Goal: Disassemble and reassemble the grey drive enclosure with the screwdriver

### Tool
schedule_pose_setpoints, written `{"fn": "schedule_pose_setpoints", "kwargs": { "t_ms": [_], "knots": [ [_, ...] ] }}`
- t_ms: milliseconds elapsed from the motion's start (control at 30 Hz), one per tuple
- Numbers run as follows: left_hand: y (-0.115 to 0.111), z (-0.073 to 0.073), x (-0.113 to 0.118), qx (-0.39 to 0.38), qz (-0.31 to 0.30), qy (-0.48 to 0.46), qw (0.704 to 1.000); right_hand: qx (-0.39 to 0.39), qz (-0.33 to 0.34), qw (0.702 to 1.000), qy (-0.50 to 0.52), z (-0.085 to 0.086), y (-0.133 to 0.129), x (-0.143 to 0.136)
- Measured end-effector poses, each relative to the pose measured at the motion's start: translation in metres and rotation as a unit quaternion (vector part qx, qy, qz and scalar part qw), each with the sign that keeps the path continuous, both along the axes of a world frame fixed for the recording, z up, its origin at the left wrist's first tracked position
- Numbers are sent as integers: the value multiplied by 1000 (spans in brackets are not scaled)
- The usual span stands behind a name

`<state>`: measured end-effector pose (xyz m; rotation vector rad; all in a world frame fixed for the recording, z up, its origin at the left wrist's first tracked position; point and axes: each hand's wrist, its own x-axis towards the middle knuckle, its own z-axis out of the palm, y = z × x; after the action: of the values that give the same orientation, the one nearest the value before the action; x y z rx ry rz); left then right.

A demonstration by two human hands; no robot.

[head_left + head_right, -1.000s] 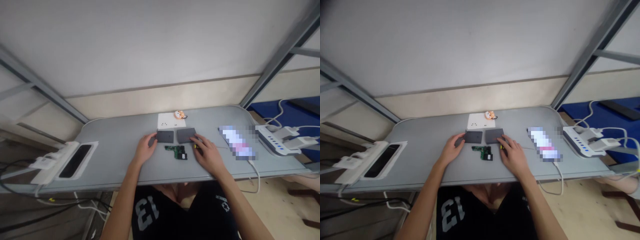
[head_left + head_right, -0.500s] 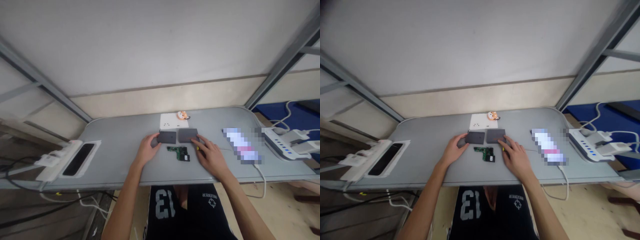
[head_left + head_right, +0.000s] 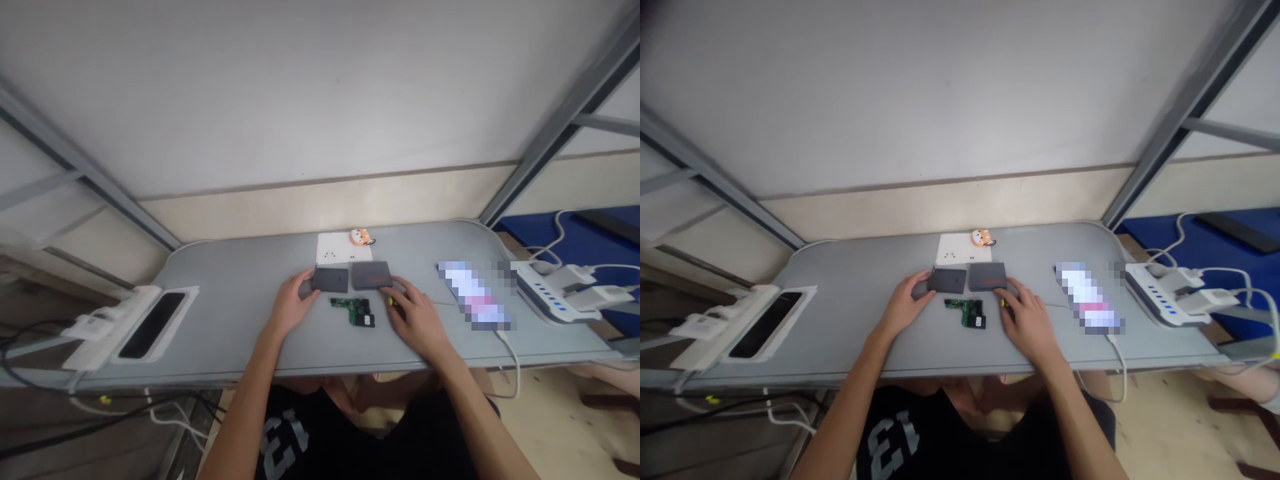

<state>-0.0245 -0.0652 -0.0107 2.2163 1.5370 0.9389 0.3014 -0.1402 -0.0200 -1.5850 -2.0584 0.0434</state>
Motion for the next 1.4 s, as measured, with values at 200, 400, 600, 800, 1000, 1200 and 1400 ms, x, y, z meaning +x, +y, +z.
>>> {"fn": "schedule_pose_setpoints", "kwargs": {
  "t_ms": [200,400,600,800,1000,1200,1400],
  "knots": [
    [0,1,1,-7,2,1,1000,-9,2,1000,-15,3,-1,-1],
    [-1,3,1,-12,-1,-7,1000,-2,9,1000,-7,5,-1,-1],
    [-1,3,1,-7,0,-6,1000,5,12,1000,0,4,0,0],
    [-2,4,2,-2,2,2,1000,-6,9,1000,0,6,0,0],
    [0,3,1,-2,-3,3,1000,-11,4,1000,3,8,-2,-1],
    [1,2,1,-1,-9,2,1000,-12,3,1000,-2,9,-3,-1],
    [0,2,2,-1,-9,2,1000,-6,1,1000,6,8,-2,-1]
  ]
}}
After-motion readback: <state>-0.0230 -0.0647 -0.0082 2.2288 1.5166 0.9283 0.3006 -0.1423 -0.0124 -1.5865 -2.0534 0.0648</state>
